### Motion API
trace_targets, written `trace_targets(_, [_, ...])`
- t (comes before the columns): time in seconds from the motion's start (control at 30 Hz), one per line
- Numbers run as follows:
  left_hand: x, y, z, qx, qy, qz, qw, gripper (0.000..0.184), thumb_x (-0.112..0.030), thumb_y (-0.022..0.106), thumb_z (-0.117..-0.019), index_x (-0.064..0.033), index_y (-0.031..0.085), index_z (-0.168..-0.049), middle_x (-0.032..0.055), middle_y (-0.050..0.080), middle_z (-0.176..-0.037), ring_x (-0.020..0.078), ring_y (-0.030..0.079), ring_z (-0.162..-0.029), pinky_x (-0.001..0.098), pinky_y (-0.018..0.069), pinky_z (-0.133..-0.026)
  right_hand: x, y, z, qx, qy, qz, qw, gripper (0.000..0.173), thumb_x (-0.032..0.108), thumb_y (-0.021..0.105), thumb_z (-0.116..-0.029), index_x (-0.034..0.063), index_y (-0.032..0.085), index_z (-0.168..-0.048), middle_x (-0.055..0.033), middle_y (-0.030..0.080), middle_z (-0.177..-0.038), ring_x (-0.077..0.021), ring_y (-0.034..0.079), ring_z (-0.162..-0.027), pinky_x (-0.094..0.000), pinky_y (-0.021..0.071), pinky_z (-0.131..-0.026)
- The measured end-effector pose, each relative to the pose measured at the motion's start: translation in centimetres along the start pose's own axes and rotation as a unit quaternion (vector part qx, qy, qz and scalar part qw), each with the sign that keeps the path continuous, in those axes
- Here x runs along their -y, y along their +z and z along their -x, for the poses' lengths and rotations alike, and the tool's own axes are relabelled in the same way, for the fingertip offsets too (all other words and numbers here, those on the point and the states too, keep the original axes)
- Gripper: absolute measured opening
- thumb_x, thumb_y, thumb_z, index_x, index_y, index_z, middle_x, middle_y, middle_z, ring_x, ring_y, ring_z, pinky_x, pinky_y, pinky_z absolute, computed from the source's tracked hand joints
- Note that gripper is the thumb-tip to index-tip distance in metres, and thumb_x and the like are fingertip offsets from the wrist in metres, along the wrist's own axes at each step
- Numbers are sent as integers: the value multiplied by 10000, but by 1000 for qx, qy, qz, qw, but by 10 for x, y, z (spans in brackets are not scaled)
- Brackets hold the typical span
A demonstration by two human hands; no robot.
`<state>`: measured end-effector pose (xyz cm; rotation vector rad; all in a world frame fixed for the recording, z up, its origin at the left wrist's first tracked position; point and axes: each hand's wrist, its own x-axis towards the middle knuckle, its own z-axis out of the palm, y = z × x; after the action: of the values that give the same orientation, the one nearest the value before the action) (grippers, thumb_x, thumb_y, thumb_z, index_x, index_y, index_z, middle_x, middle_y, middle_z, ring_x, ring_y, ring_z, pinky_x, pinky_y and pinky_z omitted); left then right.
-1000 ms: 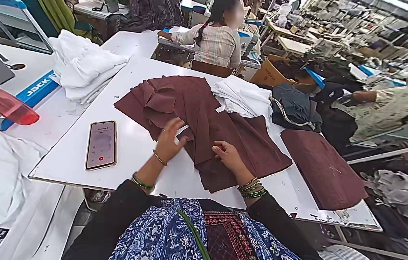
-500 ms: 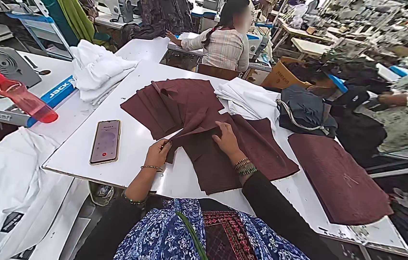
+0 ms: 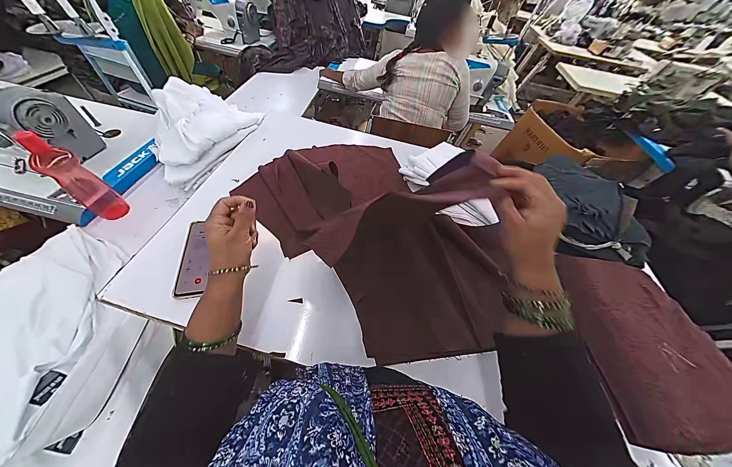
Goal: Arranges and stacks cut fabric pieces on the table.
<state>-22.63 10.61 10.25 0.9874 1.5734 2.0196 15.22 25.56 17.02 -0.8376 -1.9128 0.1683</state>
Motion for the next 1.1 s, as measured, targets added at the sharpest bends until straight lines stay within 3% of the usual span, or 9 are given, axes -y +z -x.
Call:
trace_targets(0.17, [38,15,64,207,40,-144,967,210,-132,617,-961,59,671,-1029,4,633,-802,-16,536,-644,161,461,-620,-30,-50,115,144,91,71,983,213,59,579,-865,-82,727,-925,-277,705,-1125,-372,679,-1107,-483,529,-958])
trace_targets(0.33, [48,76,109,450,243,-184,839,382,-254,725,-893,-21,722,-1196,181,716,-1215,347,686,-1116,506,540,-926,-35,-58,163,202,172,138,954,206,-89,557,-797,-83,730,-908,-292,697,-1137,-443,671,-1101,-572,520,-926])
trace_targets(0.47, [38,81,99,576,123,-317,744,673,-258,717,-943,3,462,-1508,226,713,-1088,433,676,-1006,611,493,-925,-22,-63,161,230,223,174,931,216,-123,540,-871,-76,736,-949,-285,666,-1244,-459,641,-1167,-608,499,-958])
trace_targets(0.57, [45,74,100,540,153,-346,751,557,-259,754,-897,-10,620,-1377,244,692,-1135,441,651,-1080,589,503,-926,-6,-44,172,200,162,138,956,234,-45,543,-892,-50,751,-1001,-263,685,-1211,-444,666,-1116,-600,529,-920])
trace_targets(0.63, [41,77,99,550,151,-377,730,584,-258,782,-876,-79,611,-1406,216,566,-1448,447,455,-1405,656,355,-1095,12,-15,182,203,108,68,971,236,84,563,-927,-11,773,-980,-201,733,-1127,-381,694,-1088,-553,545,-927])
trace_targets(0.7, [39,83,96,583,136,-388,701,526,-222,752,-907,-62,615,-1389,200,552,-1472,427,381,-1470,705,169,-1179,35,17,185,264,98,7,959,308,263,624,-945,9,774,-1034,-167,747,-1108,-354,697,-1088,-545,535,-940])
trace_targets(0.8, [44,81,95,592,173,-328,715,265,-167,586,-996,75,682,-1046,251,704,-1067,428,650,-1140,689,222,-1153,62,54,176,383,130,-21,914,562,456,711,-908,-32,718,-1187,-214,713,-1159,-403,658,-1112,-604,474,-961])
trace_targets(0.9, [52,73,90,579,218,-225,753,257,-158,597,-968,80,681,-920,223,697,-873,380,700,-921,595,449,-1000,61,81,183,279,54,-45,958,370,349,644,-924,-7,746,-909,-160,728,-897,-336,713,-878,-537,537,-768])
trace_targets(1.1, [55,47,53,432,162,-269,846,400,-302,740,-911,33,719,-1129,238,654,-1301,400,556,-1318,597,349,-1141,50,95,187,179,61,-106,976,325,292,600,-934,3,746,-902,-75,742,-839,-42,688,-780,-183,547,-750])
